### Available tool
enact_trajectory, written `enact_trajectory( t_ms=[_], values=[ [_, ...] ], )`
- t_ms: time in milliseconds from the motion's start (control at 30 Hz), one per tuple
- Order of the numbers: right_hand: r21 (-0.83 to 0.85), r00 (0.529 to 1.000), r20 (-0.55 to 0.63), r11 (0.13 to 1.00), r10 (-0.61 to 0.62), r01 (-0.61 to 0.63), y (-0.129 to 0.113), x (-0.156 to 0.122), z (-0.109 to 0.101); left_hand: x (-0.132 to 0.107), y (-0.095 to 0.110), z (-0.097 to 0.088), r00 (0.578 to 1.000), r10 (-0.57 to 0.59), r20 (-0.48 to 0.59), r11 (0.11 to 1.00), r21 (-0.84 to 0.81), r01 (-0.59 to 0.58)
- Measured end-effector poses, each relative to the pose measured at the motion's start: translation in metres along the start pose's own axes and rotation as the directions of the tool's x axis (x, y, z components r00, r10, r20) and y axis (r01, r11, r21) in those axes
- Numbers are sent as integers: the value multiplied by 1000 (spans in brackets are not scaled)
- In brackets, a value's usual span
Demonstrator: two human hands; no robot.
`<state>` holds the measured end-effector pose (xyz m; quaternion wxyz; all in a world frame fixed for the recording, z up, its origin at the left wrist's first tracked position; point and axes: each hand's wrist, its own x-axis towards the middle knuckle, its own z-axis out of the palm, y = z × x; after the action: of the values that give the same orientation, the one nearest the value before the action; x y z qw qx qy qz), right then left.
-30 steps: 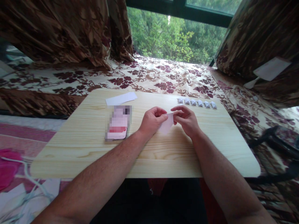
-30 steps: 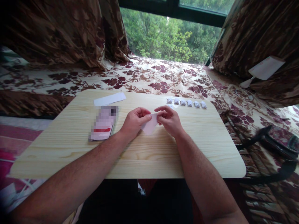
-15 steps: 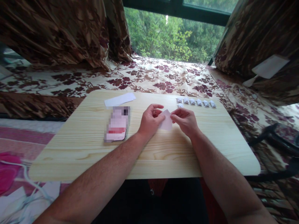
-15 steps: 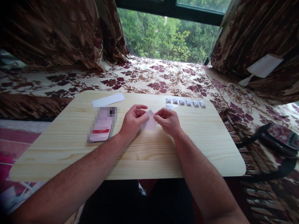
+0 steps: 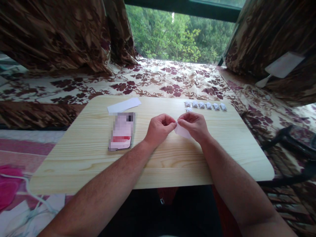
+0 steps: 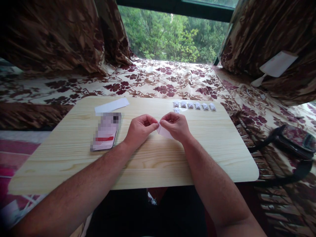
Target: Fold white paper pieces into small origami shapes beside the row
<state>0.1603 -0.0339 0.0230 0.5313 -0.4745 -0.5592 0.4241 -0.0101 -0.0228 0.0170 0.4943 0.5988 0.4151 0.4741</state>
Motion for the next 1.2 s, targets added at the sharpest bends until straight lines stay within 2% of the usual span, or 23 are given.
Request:
enact_trajectory(
  t_ms=[267, 433, 600, 767, 933, 1067, 1200],
  values=[
    [23, 994, 94, 998, 62, -64, -1, 1, -3, 2, 4, -2, 986, -132, 104, 987, -79, 140],
    [48, 984, 140, 992, 111, -119, 0, 1, -4, 1, 7, -2, 978, -157, 137, 985, -52, 165],
    [59, 987, 137, 994, 83, -92, 3, 1, -7, 2, 9, -5, 960, -187, 210, 978, -47, 201],
    [43, 983, 153, 993, 100, -108, 2, 1, -6, 2, 7, -6, 952, -185, 245, 980, -30, 198],
    [46, 988, 127, 994, 89, -96, -1, 2, -7, 2, 6, -6, 925, -169, 339, 973, -92, 212],
    [33, 985, 155, 996, 81, -87, 1, 2, -8, 1, 8, -7, 912, -187, 366, 978, -17, 207],
    [-17, 988, 132, 996, 86, -84, 2, 3, -9, 0, 8, -6, 954, -122, 275, 991, 86, 102]
  ],
)
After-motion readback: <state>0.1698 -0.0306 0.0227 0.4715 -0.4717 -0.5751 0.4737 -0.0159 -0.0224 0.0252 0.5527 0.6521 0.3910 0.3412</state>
